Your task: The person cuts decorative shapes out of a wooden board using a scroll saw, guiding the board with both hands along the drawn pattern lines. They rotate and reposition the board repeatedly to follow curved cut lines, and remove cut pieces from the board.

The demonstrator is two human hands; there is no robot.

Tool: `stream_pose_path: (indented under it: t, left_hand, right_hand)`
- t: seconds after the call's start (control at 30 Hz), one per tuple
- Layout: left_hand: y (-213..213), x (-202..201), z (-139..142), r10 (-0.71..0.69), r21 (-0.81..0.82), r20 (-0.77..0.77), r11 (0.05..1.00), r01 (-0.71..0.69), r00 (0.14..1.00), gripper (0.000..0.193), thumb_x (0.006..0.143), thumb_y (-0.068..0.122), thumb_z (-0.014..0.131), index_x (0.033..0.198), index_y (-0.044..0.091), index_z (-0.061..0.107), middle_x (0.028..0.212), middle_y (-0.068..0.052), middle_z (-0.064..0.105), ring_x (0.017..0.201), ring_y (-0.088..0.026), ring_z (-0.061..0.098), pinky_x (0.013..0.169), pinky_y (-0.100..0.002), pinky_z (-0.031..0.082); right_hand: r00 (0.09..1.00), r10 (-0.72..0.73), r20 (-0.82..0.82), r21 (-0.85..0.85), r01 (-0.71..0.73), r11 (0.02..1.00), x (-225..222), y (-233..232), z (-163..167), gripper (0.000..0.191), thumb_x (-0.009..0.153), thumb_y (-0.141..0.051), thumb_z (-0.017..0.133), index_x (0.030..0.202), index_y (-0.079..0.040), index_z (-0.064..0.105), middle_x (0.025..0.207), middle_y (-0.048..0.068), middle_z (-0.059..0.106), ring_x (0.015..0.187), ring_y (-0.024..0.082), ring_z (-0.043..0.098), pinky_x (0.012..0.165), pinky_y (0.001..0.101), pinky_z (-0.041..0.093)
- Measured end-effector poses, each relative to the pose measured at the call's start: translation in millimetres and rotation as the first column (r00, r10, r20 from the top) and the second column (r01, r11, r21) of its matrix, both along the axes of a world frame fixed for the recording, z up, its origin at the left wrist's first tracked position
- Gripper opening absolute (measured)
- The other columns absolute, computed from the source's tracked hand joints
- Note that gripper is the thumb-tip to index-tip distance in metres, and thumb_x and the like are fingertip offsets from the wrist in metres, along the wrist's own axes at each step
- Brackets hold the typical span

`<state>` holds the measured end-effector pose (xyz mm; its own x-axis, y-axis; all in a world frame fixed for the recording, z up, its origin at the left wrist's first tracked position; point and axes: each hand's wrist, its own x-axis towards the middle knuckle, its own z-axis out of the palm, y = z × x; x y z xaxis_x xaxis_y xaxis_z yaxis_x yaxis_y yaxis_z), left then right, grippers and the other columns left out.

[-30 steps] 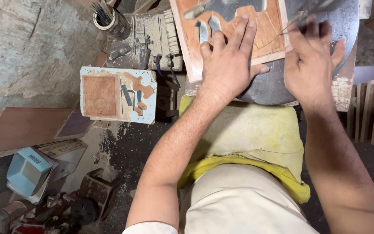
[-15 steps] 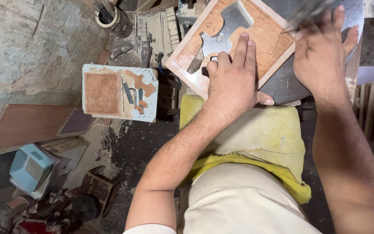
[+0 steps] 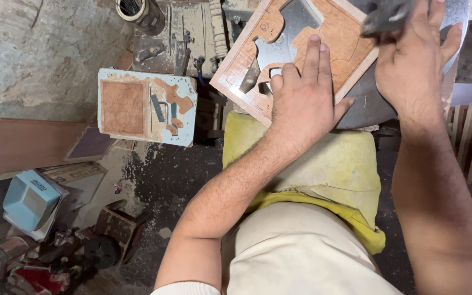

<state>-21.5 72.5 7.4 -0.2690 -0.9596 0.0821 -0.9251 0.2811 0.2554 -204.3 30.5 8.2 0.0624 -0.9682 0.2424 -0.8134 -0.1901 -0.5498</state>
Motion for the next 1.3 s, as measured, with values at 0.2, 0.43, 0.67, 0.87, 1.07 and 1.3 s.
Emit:
stream_pose_path:
  t: [0.2, 0.43, 0.67, 0.87, 1.07, 1.3]
  left_hand:
    - [-1.3, -1.8, -1.2, 0.01, -0.005, -0.014, 1.0, -0.01, 1.0, 0.102, 0.082, 0.063, 0.072, 0.153, -0.004, 0.041, 0.165, -0.019, 0.027, 0.106, -0.037, 0.053, 0.085, -0.05, 0.043]
    - [0.7, -0.3, 0.6, 0.003, 0.002, -0.035, 1.0, -0.003, 0.999, 0.103, 0.081, 0.062, 0.073, 0.152, -0.005, 0.041, 0.165, -0.019, 0.028, 0.105, -0.036, 0.053, 0.084, -0.05, 0.043]
    - [2.3, -5.4, -0.6, 0.033, -0.011, -0.038, 0.999, -0.034, 0.999, 0.103, 0.081, 0.061, 0.074, 0.152, -0.006, 0.041, 0.165, -0.02, 0.028, 0.103, -0.036, 0.052, 0.085, -0.05, 0.043]
    - [-1.6, -11.3, -2.2, 0.065, -0.012, -0.054, 0.998, -0.065, 0.996, 0.104, 0.081, 0.063, 0.073, 0.152, -0.007, 0.041, 0.164, -0.021, 0.03, 0.103, -0.036, 0.052, 0.085, -0.051, 0.043]
    - [-3.5, -15.7, -2.2, 0.092, -0.007, -0.061, 0.996, -0.092, 0.994, 0.105, 0.08, 0.063, 0.073, 0.151, -0.007, 0.041, 0.164, -0.022, 0.03, 0.105, -0.036, 0.052, 0.086, -0.05, 0.043]
    - [-5.8, -20.1, -1.7, 0.115, -0.005, -0.04, 0.993, -0.115, 0.993, 0.105, 0.081, 0.065, 0.071, 0.15, -0.008, 0.041, 0.163, -0.024, 0.031, 0.103, -0.036, 0.053, 0.084, -0.051, 0.043]
  right_hand:
    - [0.999, -0.033, 0.043, 0.02, 0.032, 0.999, -0.8, -2.3, -3.6, 0.049, 0.101, -0.006, 0.052, 0.148, 0.002, 0.048, 0.152, 0.022, 0.049, 0.154, 0.045, 0.028, 0.114, 0.0786, 0.005]
    - [0.997, 0.026, -0.066, -0.013, -0.027, 1.0, -12.8, -1.4, -17.2, 0.021, 0.108, -0.008, 0.056, 0.125, 0.001, 0.065, 0.153, 0.027, 0.051, 0.157, 0.047, 0.026, 0.116, 0.0783, 0.005]
    - [0.995, 0.008, -0.095, -0.006, -0.009, 1.0, -18.1, -6.6, -28.7, 0.017, 0.111, -0.007, 0.055, 0.117, 0.0, 0.07, 0.144, 0.026, 0.059, 0.16, 0.044, 0.029, 0.118, 0.0774, 0.006]
    - [0.999, 0.025, -0.038, -0.035, -0.026, 0.999, -18.8, -12.1, -25.8, 0.036, 0.101, -0.004, 0.054, 0.135, 0.003, 0.061, 0.149, 0.027, 0.055, 0.156, 0.045, 0.029, 0.115, 0.0782, 0.006]
    - [0.999, 0.028, -0.04, -0.051, -0.03, 0.998, -12.8, -18.2, -18.3, 0.042, 0.096, -0.001, 0.055, 0.138, 0.003, 0.059, 0.153, 0.027, 0.05, 0.154, 0.044, 0.029, 0.113, 0.0787, 0.006]
    - [0.997, 0.077, -0.024, -0.088, -0.079, 0.993, -10.7, -22.9, -19.2, 0.038, 0.093, 0.001, 0.057, 0.13, 0.003, 0.064, 0.151, 0.031, 0.05, 0.147, 0.05, 0.027, 0.104, 0.0799, 0.004]
